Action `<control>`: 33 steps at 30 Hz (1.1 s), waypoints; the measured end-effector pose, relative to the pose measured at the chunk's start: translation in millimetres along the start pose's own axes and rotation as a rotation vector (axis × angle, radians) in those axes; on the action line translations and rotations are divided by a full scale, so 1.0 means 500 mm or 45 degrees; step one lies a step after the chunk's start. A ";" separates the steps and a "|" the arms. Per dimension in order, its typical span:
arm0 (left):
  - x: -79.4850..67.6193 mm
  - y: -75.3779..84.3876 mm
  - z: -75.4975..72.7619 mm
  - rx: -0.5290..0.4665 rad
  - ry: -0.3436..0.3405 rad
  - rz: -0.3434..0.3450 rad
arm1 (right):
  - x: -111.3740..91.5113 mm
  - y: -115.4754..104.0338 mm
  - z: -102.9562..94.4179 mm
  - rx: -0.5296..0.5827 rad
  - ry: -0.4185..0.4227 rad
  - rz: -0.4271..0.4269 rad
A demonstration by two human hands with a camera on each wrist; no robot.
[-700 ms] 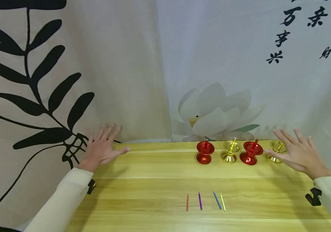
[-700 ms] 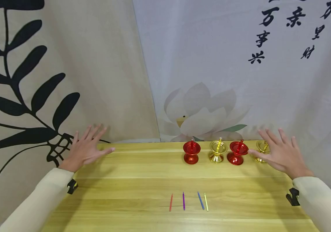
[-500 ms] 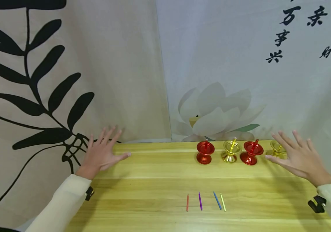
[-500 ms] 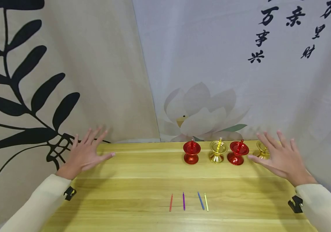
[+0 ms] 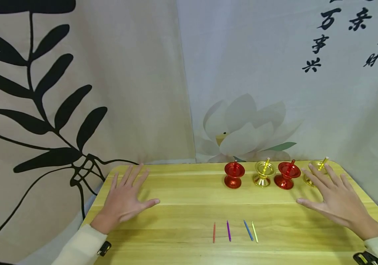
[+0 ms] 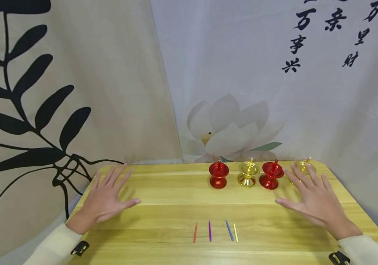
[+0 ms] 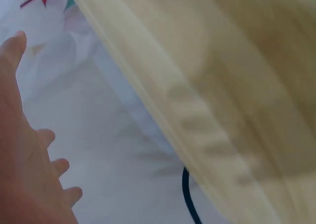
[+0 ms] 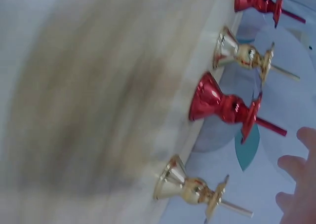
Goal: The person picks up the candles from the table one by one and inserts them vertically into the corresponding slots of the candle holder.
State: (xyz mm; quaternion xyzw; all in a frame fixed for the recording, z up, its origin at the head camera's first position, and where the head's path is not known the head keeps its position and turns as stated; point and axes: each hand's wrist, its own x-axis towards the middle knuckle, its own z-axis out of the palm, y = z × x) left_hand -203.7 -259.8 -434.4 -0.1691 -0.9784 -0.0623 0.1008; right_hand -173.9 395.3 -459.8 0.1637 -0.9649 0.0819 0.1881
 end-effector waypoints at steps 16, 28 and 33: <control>-0.051 0.079 0.087 -0.062 -0.142 0.113 | -0.057 -0.068 0.053 0.073 -0.070 -0.075; 0.014 0.137 0.122 -0.160 -0.138 0.137 | -0.040 -0.110 0.062 0.152 -0.071 -0.106; 0.061 0.181 0.135 -0.301 -0.131 0.146 | -0.031 -0.144 0.072 0.284 -0.112 -0.075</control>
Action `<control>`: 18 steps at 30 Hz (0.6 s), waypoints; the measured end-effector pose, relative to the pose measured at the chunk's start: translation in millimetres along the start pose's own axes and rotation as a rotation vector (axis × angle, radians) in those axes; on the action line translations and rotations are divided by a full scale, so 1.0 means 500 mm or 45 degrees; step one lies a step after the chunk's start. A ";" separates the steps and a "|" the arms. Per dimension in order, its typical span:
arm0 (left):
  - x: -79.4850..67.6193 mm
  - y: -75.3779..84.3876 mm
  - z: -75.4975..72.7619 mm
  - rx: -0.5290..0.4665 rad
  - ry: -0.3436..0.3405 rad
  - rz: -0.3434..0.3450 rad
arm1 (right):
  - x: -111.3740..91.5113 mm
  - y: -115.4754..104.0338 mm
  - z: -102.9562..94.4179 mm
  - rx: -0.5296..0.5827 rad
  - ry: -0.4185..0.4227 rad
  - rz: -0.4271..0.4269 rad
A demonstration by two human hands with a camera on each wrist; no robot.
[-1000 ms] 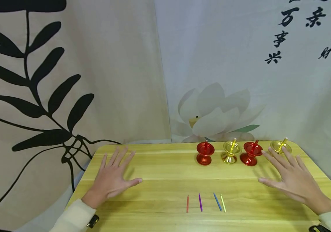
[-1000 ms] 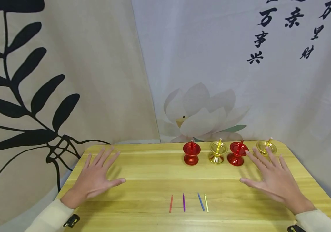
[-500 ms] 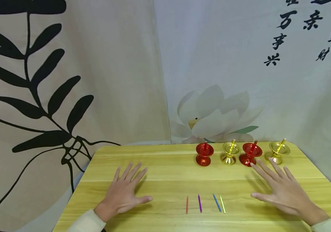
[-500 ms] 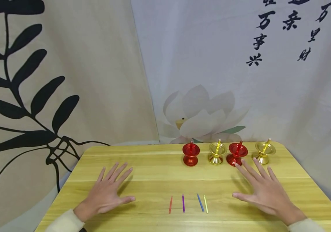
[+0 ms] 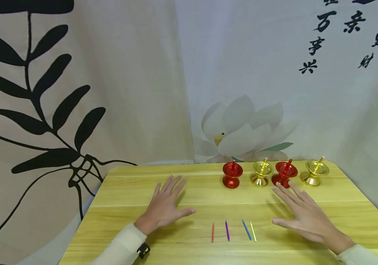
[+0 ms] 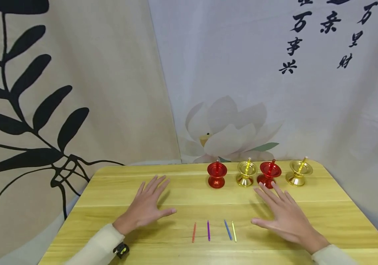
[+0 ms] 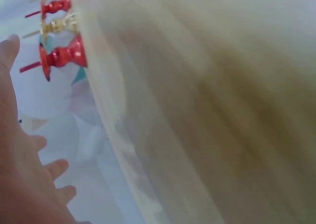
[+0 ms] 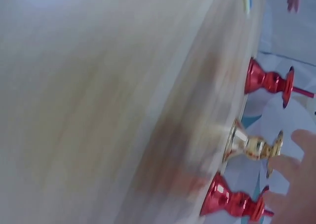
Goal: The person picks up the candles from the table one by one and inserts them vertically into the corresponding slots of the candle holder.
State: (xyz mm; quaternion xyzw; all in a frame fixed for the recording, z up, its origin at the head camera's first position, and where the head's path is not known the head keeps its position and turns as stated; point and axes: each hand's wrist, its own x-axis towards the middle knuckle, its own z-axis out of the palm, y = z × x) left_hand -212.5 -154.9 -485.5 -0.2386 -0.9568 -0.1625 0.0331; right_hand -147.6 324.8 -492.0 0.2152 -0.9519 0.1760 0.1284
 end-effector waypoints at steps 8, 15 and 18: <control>0.095 0.044 0.017 -0.370 0.003 0.042 | 0.034 -0.050 0.018 0.381 -0.112 0.138; 0.173 0.070 0.021 -0.781 -0.080 0.006 | 0.073 -0.101 0.044 0.645 -0.168 0.103; 0.205 0.080 0.036 -0.882 -0.098 0.016 | 0.090 -0.120 0.064 0.690 -0.211 0.101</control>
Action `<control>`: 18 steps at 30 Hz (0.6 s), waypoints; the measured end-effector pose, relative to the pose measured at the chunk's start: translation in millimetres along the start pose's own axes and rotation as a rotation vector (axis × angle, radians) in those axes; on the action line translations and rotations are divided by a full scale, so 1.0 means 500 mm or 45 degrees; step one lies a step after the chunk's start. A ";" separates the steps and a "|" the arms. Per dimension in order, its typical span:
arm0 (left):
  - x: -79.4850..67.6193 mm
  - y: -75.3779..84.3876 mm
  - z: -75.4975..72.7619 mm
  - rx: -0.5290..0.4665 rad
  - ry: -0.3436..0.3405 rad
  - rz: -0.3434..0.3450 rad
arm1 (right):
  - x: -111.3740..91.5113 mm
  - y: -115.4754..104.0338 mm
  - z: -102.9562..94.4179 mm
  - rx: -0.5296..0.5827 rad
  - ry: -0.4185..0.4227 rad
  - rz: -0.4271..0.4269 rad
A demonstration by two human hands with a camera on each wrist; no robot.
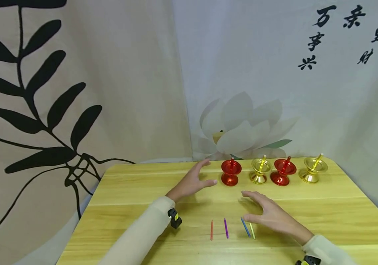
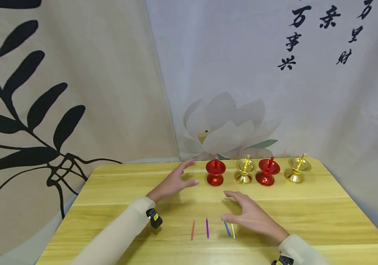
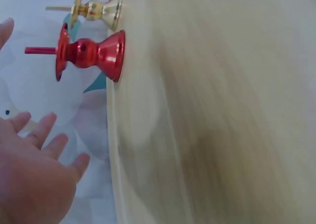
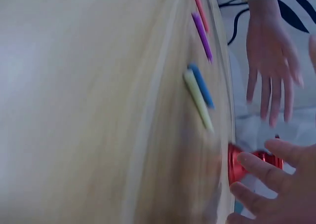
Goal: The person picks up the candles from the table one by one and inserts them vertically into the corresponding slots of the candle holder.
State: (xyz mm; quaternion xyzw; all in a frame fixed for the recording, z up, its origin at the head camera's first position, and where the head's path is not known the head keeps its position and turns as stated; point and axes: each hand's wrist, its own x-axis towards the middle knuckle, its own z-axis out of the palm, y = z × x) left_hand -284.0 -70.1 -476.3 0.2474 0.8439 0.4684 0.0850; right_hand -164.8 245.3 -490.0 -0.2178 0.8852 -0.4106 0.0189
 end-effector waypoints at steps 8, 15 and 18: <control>0.072 -0.005 0.037 -0.124 -0.041 -0.025 | 0.039 -0.031 0.061 0.013 -0.010 -0.013; 0.113 0.006 0.065 -0.246 -0.071 -0.013 | 0.063 -0.068 0.113 -0.139 0.061 -0.120; 0.125 0.009 0.076 -0.269 -0.085 -0.020 | 0.073 -0.081 0.130 -0.181 0.066 -0.161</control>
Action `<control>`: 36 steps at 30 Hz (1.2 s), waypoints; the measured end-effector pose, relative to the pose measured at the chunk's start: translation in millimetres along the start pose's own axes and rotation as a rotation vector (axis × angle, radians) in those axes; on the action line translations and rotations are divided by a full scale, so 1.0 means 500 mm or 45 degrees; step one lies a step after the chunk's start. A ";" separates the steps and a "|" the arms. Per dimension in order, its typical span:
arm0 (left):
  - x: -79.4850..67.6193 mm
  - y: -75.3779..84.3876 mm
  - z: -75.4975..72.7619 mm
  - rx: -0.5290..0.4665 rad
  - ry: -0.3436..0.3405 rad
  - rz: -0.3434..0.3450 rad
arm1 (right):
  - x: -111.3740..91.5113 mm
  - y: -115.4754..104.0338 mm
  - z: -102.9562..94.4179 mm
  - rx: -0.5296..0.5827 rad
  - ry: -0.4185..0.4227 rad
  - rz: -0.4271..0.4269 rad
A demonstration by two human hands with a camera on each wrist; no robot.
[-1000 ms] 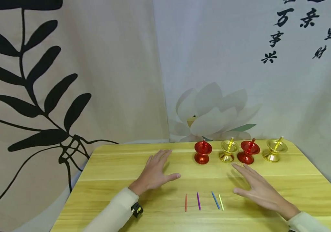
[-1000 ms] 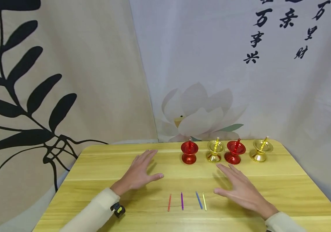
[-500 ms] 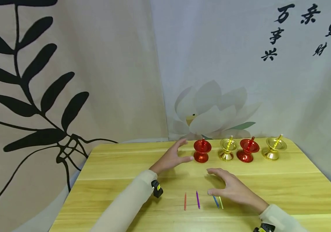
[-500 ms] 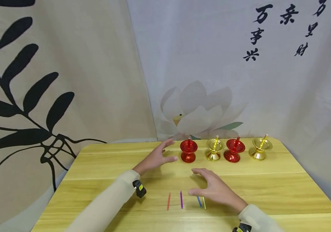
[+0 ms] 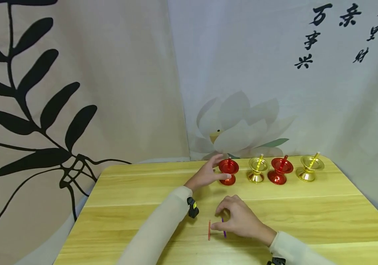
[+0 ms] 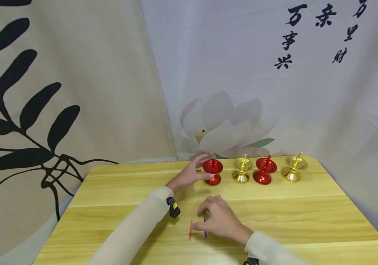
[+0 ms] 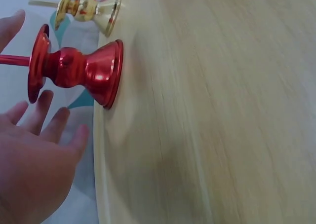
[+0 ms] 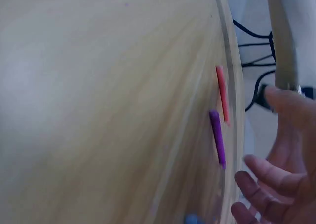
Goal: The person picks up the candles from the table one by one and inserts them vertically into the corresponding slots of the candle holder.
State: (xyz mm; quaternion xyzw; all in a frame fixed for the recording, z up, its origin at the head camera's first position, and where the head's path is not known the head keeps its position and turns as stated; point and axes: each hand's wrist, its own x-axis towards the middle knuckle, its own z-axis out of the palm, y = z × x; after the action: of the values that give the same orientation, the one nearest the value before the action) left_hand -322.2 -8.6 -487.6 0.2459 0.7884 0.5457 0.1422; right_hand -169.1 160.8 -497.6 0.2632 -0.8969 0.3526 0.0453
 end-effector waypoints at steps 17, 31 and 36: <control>0.017 -0.005 0.020 0.005 0.030 -0.088 | 0.022 -0.037 0.047 -0.215 -0.074 -0.016; 0.025 0.003 0.028 0.019 0.030 -0.054 | 0.021 -0.043 0.039 -0.137 -0.135 -0.033; 0.027 0.001 0.029 0.022 0.026 -0.051 | 0.025 -0.048 0.035 -0.112 -0.163 -0.055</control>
State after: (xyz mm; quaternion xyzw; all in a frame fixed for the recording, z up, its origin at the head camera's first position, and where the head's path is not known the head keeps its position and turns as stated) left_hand -326.6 10.3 -491.9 0.2256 0.7992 0.5384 0.1431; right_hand -165.6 129.2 -492.6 0.3022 -0.9067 0.2942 0.0068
